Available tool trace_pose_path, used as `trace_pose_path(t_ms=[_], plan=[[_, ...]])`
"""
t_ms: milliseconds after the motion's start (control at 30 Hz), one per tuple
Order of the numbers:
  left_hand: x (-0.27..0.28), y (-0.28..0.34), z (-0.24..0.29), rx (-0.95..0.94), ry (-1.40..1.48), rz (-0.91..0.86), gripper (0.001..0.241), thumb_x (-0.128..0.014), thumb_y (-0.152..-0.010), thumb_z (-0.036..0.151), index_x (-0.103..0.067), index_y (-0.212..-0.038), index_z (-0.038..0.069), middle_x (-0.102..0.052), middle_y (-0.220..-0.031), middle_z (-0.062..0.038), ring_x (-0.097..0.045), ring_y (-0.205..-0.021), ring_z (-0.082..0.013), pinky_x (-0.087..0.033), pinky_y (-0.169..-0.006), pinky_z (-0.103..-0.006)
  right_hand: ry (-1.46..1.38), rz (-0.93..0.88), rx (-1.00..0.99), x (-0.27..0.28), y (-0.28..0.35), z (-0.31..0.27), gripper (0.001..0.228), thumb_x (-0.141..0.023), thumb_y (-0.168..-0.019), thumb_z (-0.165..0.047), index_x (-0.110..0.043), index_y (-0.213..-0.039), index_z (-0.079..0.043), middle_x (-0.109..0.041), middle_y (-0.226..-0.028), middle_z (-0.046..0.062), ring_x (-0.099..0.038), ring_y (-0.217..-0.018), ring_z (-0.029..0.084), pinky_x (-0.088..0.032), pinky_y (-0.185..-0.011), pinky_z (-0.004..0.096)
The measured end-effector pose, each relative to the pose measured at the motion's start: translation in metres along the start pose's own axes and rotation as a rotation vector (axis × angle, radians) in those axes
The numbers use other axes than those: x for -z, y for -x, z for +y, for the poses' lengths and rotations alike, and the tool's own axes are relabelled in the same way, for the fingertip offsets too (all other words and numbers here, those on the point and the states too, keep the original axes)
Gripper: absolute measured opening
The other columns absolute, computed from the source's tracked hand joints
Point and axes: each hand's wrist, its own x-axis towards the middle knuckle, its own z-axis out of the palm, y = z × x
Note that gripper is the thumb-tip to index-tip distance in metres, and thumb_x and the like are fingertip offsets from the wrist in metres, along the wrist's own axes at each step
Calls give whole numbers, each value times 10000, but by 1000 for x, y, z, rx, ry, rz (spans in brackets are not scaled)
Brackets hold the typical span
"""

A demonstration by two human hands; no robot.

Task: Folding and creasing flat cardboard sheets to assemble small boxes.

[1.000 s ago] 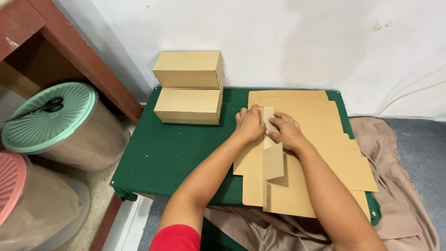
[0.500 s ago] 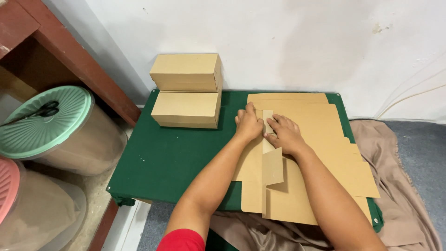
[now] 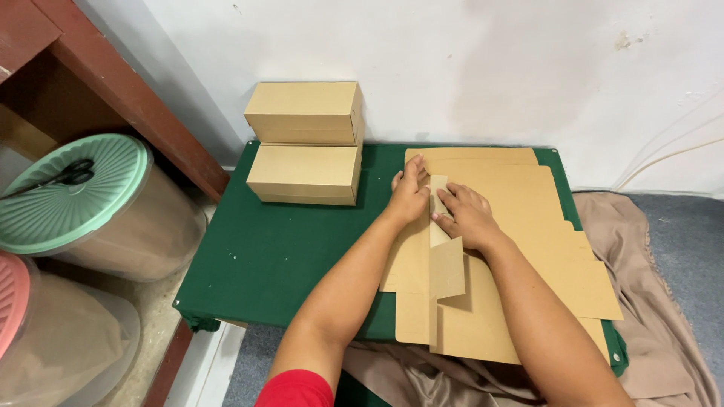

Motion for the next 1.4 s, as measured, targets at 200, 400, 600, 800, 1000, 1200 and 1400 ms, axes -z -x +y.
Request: trace_pose_path(t_ms=[200,400,600,800,1000,1200,1400], plan=[[1,-2,14,-66,-178,-51,636,-454,-782,31,-155,-1340,94,-360,-1334,-200,-395,-1217,-257,-9,-1047,-491,-17,3,5,-3,-2,4,567,-430,-833,-445,-332,-1331,-193,-245,-1392,64,-155,-1317,241,-86,-1061,408],[1,0,21,-40,-255,-71,672,-473,-785,48,-114,-1352,80,-363,-1328,-181,-387,-1226,-229,-14,-1054,-494,-7,3,13,-1,0,2,553,-423,-842,-432,-334,-1329,-186,-250,-1390,78,-164,-1314,248,-94,-1061,409],[-1,-4,12,-16,-286,-137,659,-448,-811,82,-74,-1352,60,-361,-1346,-160,-368,-1235,-258,-18,-1050,-516,-5,7,20,-4,-1,6,559,-426,-835,-447,-331,-1328,-202,-249,-1388,67,-164,-1313,241,-99,-1058,404],[-8,-9,3,-9,-370,-155,640,-439,-815,122,-81,-1338,38,-430,-1301,-141,-394,-1219,-249,-58,-1051,-505,4,13,15,-5,-2,5,560,-425,-836,-449,-337,-1325,-189,-246,-1393,69,-161,-1315,243,-97,-1060,405],[-7,-10,16,50,-546,-155,658,-481,-790,177,-131,-1308,-30,-528,-1211,-71,-367,-1194,-242,-88,-1024,-540,20,4,12,-6,-3,6,578,-428,-828,-448,-324,-1333,-188,-242,-1397,65,-162,-1316,231,-103,-1064,395],[-2,-9,27,140,-652,-175,729,-481,-778,282,-113,-1310,-54,-516,-1233,8,-286,-1211,-226,-12,-1009,-575,27,1,18,-4,0,4,585,-422,-829,-441,-319,-1337,-171,-244,-1399,75,-165,-1316,237,-102,-1065,396],[4,-5,50,187,-587,-208,790,-483,-783,319,-76,-1325,-89,-477,-1274,-44,-255,-1228,-265,43,-1008,-563,22,18,27,-5,2,4,607,-439,-816,-448,-330,-1328,-142,-251,-1396,76,-175,-1313,237,-110,-1068,389]])
